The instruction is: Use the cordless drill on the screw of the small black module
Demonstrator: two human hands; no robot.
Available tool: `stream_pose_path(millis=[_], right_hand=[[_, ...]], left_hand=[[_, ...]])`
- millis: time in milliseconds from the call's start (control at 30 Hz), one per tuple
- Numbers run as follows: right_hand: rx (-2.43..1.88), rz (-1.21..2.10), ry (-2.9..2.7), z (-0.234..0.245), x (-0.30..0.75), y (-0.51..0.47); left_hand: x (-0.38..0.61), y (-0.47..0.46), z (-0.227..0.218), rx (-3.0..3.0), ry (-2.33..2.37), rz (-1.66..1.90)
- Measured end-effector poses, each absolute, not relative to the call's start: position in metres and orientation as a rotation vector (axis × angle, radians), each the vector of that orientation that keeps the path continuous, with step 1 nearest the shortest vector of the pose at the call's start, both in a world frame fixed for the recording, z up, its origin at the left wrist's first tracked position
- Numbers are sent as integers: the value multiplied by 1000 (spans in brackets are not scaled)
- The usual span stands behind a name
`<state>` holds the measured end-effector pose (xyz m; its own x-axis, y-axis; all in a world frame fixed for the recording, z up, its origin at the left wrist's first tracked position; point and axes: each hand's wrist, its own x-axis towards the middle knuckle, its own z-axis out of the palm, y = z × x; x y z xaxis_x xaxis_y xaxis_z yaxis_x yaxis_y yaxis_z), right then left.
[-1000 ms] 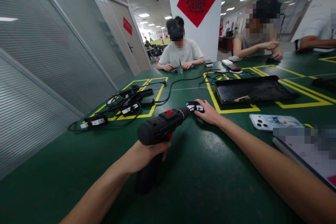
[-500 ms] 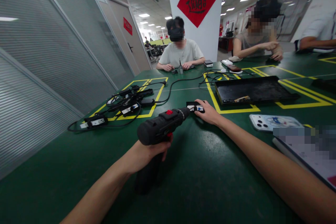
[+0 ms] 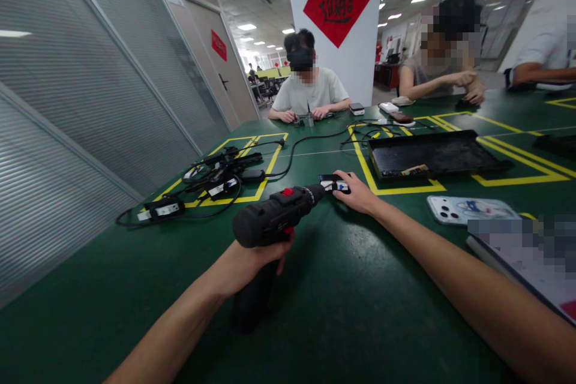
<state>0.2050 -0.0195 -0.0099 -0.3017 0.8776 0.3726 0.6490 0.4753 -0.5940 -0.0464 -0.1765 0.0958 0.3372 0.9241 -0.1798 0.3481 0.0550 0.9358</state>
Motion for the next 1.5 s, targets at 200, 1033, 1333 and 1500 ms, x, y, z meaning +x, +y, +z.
stream_pose_path(millis=[200, 1033, 1333, 1500], right_hand=[[-1255, 436, -2050, -10, 205, -19], [-1218, 470, -2051, -9, 207, -19], [-1233, 473, -2049, -9, 206, -19], [-1234, 473, -2052, -8, 207, -20]], left_hand=[[-50, -176, 96, 1514, 1206, 604], [-50, -176, 95, 1489, 1189, 605], [-51, -175, 94, 1514, 1173, 605], [-53, -174, 90, 1559, 1178, 610]])
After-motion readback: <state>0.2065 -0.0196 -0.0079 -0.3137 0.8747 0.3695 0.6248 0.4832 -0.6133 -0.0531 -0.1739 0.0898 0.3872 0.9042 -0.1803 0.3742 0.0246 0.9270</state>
